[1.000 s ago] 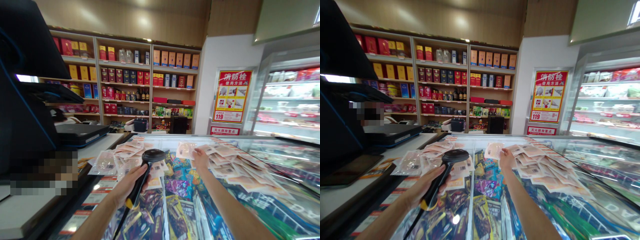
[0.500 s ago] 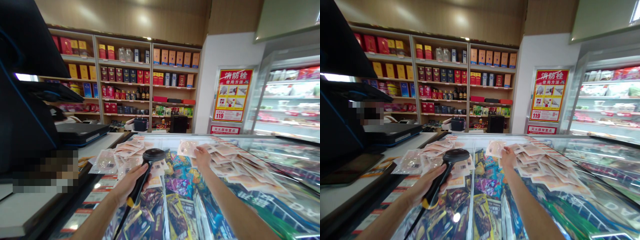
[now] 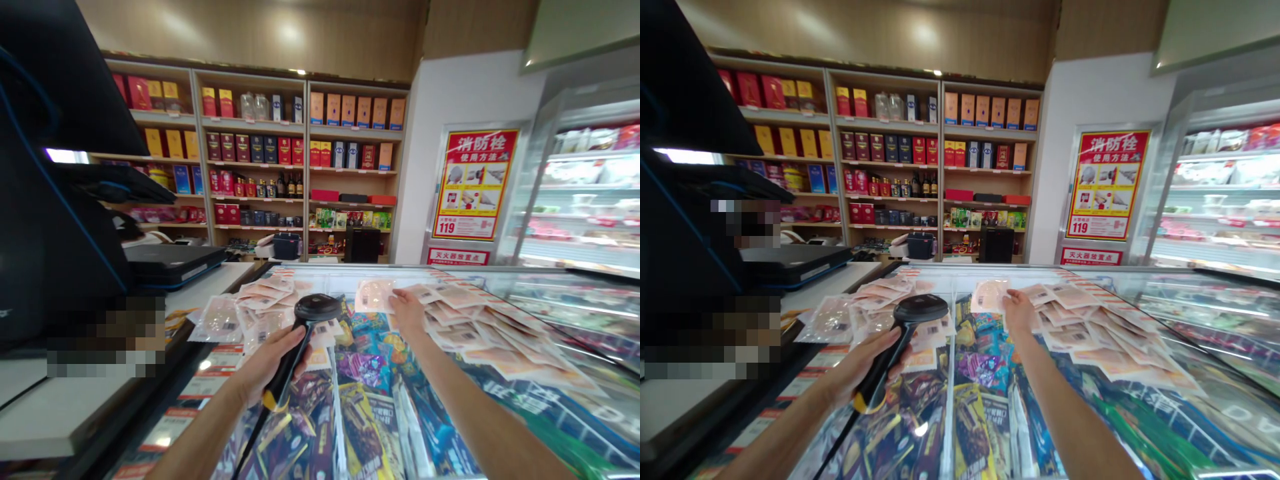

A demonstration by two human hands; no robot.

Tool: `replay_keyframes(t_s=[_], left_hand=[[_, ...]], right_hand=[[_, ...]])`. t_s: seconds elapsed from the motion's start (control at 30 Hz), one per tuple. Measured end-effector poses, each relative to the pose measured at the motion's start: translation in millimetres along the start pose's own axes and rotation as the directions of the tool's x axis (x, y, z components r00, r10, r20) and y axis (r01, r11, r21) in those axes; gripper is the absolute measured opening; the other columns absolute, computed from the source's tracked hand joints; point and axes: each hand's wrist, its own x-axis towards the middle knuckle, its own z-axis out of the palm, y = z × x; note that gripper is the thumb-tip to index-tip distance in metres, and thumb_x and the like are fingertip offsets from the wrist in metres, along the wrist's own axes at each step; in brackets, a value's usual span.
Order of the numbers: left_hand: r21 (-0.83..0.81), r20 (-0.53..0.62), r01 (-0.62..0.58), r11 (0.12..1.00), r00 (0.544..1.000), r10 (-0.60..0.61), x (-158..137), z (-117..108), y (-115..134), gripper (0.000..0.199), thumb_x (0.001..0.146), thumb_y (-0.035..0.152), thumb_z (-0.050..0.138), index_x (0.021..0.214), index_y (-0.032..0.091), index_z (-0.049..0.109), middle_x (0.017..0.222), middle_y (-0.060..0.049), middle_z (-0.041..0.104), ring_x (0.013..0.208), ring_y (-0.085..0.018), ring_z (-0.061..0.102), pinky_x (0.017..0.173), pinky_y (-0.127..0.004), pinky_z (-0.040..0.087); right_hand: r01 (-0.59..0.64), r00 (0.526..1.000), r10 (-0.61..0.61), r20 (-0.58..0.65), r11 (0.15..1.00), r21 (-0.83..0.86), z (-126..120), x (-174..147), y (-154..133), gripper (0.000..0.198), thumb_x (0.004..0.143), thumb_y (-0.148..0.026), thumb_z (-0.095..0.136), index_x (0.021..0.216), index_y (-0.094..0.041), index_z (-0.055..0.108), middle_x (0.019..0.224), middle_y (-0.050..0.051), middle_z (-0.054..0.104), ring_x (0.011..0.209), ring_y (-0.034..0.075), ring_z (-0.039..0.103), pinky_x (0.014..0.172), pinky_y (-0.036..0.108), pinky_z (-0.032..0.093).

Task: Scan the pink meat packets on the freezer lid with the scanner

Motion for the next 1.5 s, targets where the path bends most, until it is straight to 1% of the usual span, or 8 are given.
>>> replay_keyframes(t_s=[0.27,0.47,0.67,1.03,1.2,1.3,1.4,1.5], left_hand=[[0.017,0.012,0.004,1.000,1.000,-0.004,-1,0,0,0.027,0.070,0.042,0.049,0.073,0.016,0.046,0.058,0.000,0.052,0.040,-0.006,0.043,0.038,-0.018,0.030],[0.021,0.021,0.016,1.000,1.000,-0.017,0,1,-3,0.028,0.068,0.043,0.051,0.072,0.016,0.045,0.054,0.001,0.051,0.039,-0.006,0.044,0.037,-0.018,0.030],[0.027,0.049,0.048,0.999,0.998,-0.049,0,3,-4,0.028,0.068,0.043,0.051,0.077,0.017,0.047,0.055,0.001,0.052,0.039,-0.007,0.045,0.038,-0.019,0.030],[0.001,0.020,0.018,1.000,1.000,-0.018,1,-1,-2,0.029,0.069,0.044,0.050,0.077,0.016,0.045,0.058,0.001,0.050,0.040,-0.006,0.043,0.039,-0.019,0.029],[0.006,0.044,0.019,1.000,0.999,-0.019,1,0,-3,0.027,0.070,0.043,0.050,0.077,0.016,0.045,0.058,0.002,0.050,0.041,-0.006,0.043,0.039,-0.019,0.030],[0.010,0.004,0.008,1.000,1.000,-0.008,-2,3,-1,0.027,0.070,0.042,0.050,0.075,0.016,0.045,0.056,0.002,0.050,0.040,-0.006,0.042,0.039,-0.018,0.029],[-0.010,-0.061,-0.020,1.000,0.998,0.020,-4,5,3,0.028,0.070,0.044,0.049,0.079,0.017,0.046,0.056,0.003,0.048,0.040,-0.005,0.041,0.039,-0.018,0.028],[-0.026,-0.094,-0.035,0.999,0.995,0.032,-5,2,6,0.031,0.069,0.046,0.048,0.078,0.017,0.046,0.057,0.004,0.048,0.040,-0.005,0.041,0.039,-0.018,0.029]], right_hand=[[0.073,0.994,-0.078,0.081,0.995,0.061,4,-5,-5,0.032,0.053,-0.029,0.056,0.081,-0.015,0.057,0.058,-0.001,0.057,0.048,0.011,0.047,0.046,0.023,0.036],[0.043,0.994,-0.053,0.093,0.994,0.102,2,-7,-11,0.033,0.054,-0.030,0.056,0.082,-0.015,0.056,0.057,-0.003,0.055,0.043,0.008,0.042,0.041,0.021,0.031],[0.064,0.993,-0.074,0.087,0.992,0.104,3,-7,-11,0.034,0.052,-0.030,0.057,0.082,-0.014,0.057,0.055,-0.002,0.055,0.045,0.009,0.044,0.042,0.021,0.032],[0.080,0.993,-0.086,0.084,0.994,0.078,1,-7,-9,0.034,0.055,-0.032,0.056,0.084,-0.014,0.057,0.056,-0.002,0.056,0.045,0.009,0.043,0.043,0.022,0.034],[0.107,0.990,-0.113,0.082,0.991,0.074,2,-9,-10,0.032,0.055,-0.030,0.056,0.083,-0.013,0.057,0.053,-0.002,0.054,0.044,0.008,0.042,0.044,0.021,0.034],[0.096,0.991,-0.103,0.084,0.992,0.086,3,-9,-11,0.032,0.055,-0.030,0.056,0.083,-0.014,0.056,0.055,-0.002,0.054,0.045,0.009,0.043,0.043,0.021,0.034],[0.055,0.996,-0.062,0.060,0.992,0.110,0,-2,-11,0.034,0.055,-0.030,0.054,0.085,-0.015,0.055,0.062,0.000,0.057,0.048,0.011,0.046,0.042,0.022,0.036],[0.070,0.995,-0.063,-0.077,0.993,0.094,-12,16,-8,0.035,0.055,-0.029,0.052,0.086,-0.014,0.054,0.065,0.002,0.057,0.052,0.013,0.050,0.045,0.024,0.038]])
